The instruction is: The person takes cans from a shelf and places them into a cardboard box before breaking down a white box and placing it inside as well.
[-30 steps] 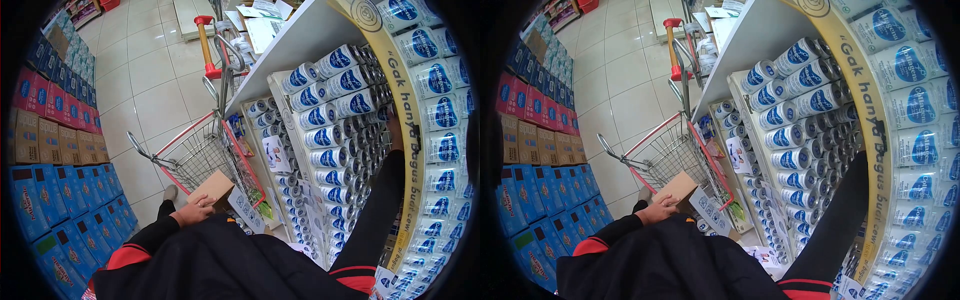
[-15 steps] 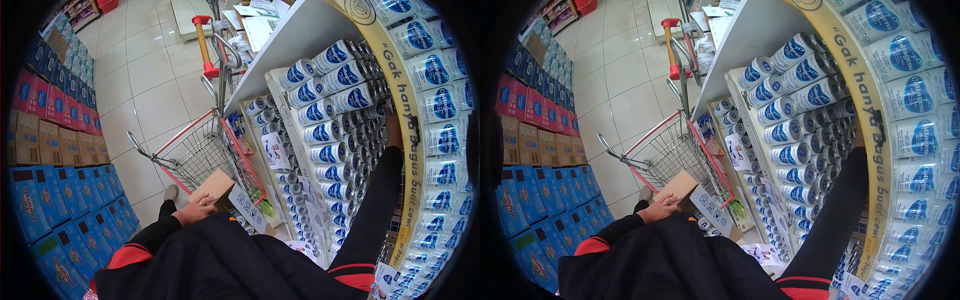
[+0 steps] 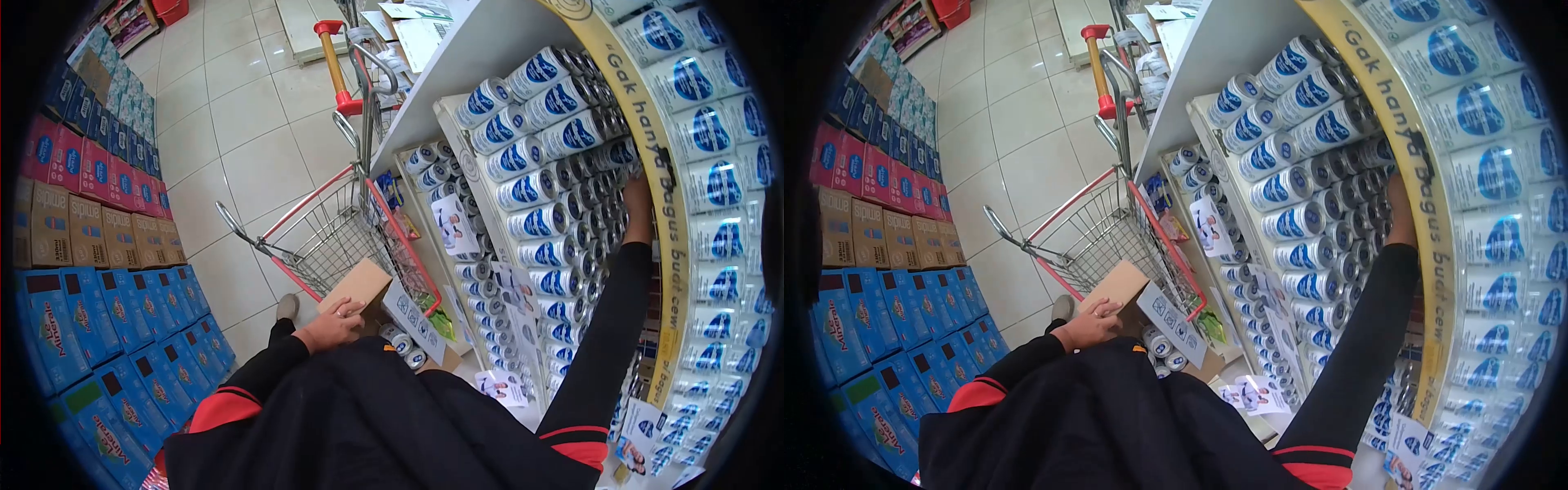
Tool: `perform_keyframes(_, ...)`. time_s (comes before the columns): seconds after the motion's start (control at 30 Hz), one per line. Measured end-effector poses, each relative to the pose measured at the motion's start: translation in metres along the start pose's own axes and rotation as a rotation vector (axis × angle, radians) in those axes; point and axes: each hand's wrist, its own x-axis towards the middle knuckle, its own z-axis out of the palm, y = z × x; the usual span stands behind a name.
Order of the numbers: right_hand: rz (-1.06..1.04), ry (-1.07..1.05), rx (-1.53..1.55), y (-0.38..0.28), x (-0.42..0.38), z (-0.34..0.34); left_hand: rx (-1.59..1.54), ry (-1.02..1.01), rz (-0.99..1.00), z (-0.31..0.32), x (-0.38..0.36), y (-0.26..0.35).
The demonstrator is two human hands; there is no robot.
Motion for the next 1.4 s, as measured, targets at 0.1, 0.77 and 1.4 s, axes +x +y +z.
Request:
perform_keyframes(0.1,0.090,-0.267,0.590,-0.018,-0.039,-0.054,-0.011,-0.036,0.005,-0.007,0.001,0.003)
perform_keyframes(0.77,0.264,-1.052,1.162,-0.152,-0.421,-0.202,0.342,-0.172,-0.116,0.001,-0.004,0.027)
perform_keyframes(1.4,0.078,-0.973,0.741,-0.276,-0.451,-0.156,0.327,-0.202,-0.195,-0.005,-0.009,0.033)
